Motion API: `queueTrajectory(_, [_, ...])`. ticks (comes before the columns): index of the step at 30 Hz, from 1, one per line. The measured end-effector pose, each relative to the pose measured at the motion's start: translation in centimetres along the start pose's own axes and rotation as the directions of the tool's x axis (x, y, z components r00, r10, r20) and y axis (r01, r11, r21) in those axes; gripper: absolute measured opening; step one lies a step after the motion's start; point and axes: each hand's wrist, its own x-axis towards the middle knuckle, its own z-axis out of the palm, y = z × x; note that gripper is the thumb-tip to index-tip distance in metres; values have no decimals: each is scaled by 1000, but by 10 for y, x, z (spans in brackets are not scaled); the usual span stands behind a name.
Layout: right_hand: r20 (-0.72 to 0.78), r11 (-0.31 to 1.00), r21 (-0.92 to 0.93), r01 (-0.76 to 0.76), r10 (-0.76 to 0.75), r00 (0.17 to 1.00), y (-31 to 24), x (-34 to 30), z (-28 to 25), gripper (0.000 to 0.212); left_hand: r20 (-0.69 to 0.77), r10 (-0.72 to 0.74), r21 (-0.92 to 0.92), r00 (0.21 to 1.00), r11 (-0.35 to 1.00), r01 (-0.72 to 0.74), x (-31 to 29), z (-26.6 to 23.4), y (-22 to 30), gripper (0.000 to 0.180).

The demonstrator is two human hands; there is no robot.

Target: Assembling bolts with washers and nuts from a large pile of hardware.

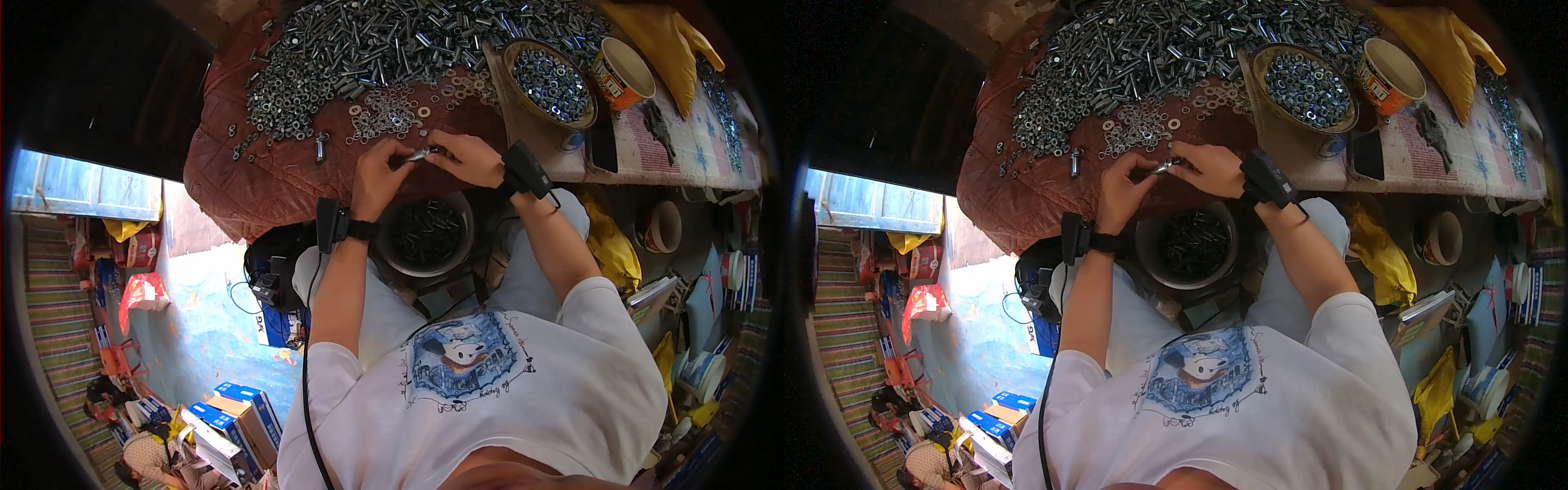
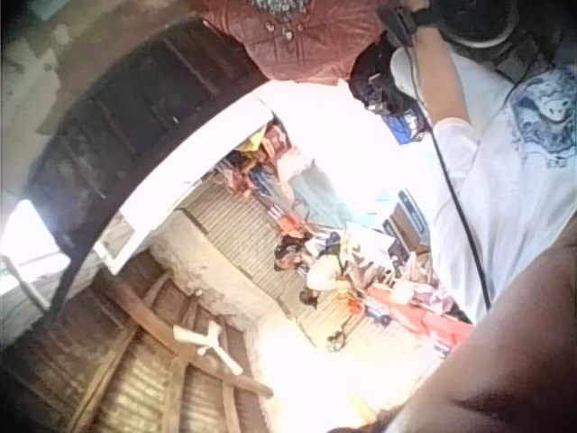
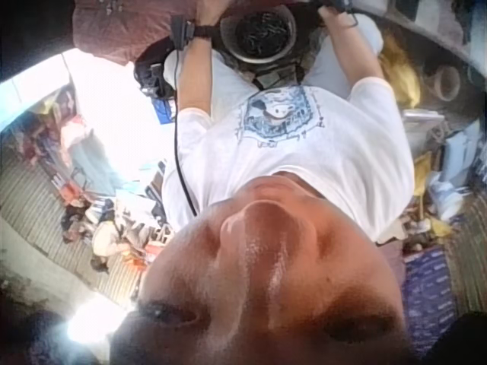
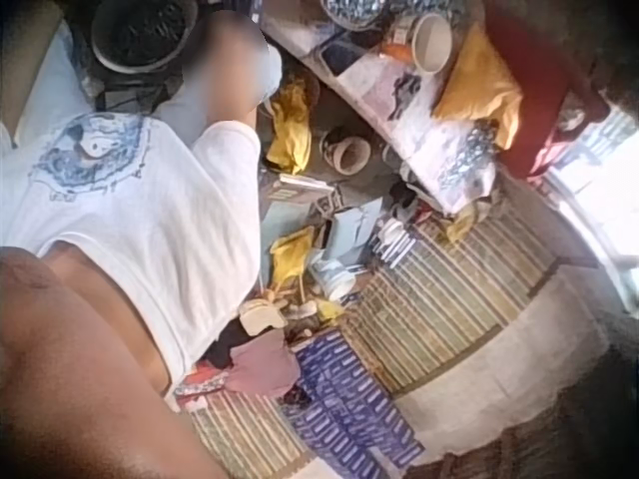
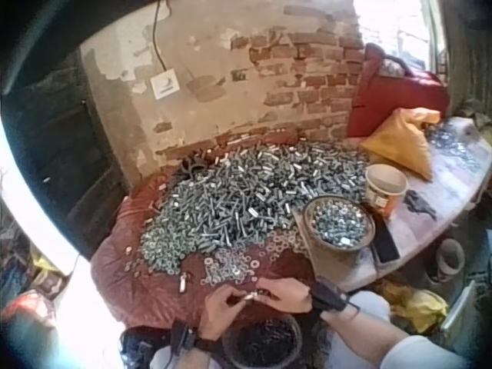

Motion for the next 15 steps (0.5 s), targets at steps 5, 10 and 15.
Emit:
queueTrajectory(5, [54, 1000, 2, -3, 3, 999, 0, 1, -1, 21, 62, 0, 13, 998, 1000, -1, -1, -3, -3, 20])
queueTrajectory(10, [129, 995, 90, 31, -43, 991, -1, 1, -14, 25, 129, -68, -225, 989, 970, 96, 0, -7, 6, 19])
queueTrajectory(15, [193, 974, 222, 49, -93, 977, -1, 2, -12, 24, -105, -214, -116, 971, 973, 202, 7, -15, -6, 18])
